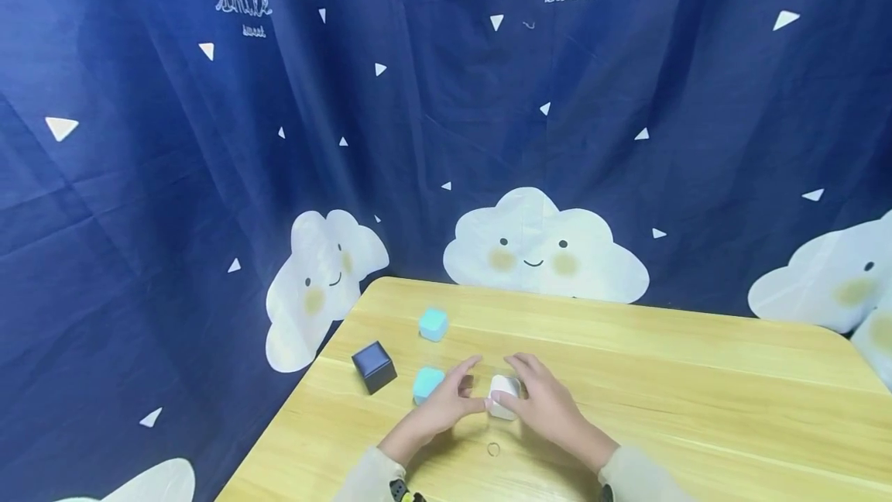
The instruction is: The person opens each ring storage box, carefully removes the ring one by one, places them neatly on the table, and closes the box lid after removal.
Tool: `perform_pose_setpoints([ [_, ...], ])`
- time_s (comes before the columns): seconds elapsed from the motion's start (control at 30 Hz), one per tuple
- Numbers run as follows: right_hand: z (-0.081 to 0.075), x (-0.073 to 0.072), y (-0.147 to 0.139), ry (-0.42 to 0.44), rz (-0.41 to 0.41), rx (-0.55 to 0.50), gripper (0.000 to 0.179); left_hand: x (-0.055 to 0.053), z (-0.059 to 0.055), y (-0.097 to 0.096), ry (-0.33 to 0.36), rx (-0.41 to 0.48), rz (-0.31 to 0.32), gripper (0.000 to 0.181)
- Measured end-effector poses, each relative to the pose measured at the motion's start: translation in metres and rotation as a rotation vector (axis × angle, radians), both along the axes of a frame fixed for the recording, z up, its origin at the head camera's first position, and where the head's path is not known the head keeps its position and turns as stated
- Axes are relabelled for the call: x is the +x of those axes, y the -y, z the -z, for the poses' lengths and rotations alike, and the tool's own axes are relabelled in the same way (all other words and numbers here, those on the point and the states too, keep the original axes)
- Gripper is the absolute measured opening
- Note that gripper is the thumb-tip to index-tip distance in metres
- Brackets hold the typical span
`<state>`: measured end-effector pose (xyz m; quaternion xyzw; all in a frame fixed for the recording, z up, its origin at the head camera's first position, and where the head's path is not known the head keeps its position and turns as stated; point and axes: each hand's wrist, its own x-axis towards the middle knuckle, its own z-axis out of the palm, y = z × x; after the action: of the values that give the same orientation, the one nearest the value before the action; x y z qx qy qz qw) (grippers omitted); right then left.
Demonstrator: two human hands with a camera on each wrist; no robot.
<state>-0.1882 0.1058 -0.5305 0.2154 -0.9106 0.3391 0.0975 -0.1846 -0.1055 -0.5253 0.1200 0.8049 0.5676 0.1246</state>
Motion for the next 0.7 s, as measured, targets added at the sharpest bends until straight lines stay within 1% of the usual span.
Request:
perform_pose_setpoints([
  [0.2, -0.021, -0.008, 0.002, 0.072, -0.007, -0.073, 0.071, 0.0, -0.012, 0.005, -0.039, 0.029, 0.01, 0.08],
  [0.3, -0.029, -0.013, 0.004, 0.084, -0.032, -0.088, 0.072, 0.0, -0.02, 0.008, -0.046, 0.036, 0.015, 0.082],
  [0.4, -0.031, -0.016, 0.007, 0.066, -0.066, -0.089, 0.073, 0.0, -0.026, 0.012, -0.057, 0.023, 0.011, 0.085],
  [0.53, -0.033, -0.019, 0.017, 0.035, -0.089, -0.09, 0.073, 0.001, -0.033, 0.021, -0.099, -0.031, -0.008, 0.087],
  [0.63, -0.034, -0.021, 0.028, 0.052, -0.114, -0.102, 0.073, 0.002, -0.037, 0.034, -0.131, -0.072, -0.046, 0.086],
  [0.7, -0.035, -0.023, 0.035, 0.072, -0.137, -0.113, 0.073, 0.002, -0.041, 0.045, -0.145, -0.074, -0.072, 0.085],
])
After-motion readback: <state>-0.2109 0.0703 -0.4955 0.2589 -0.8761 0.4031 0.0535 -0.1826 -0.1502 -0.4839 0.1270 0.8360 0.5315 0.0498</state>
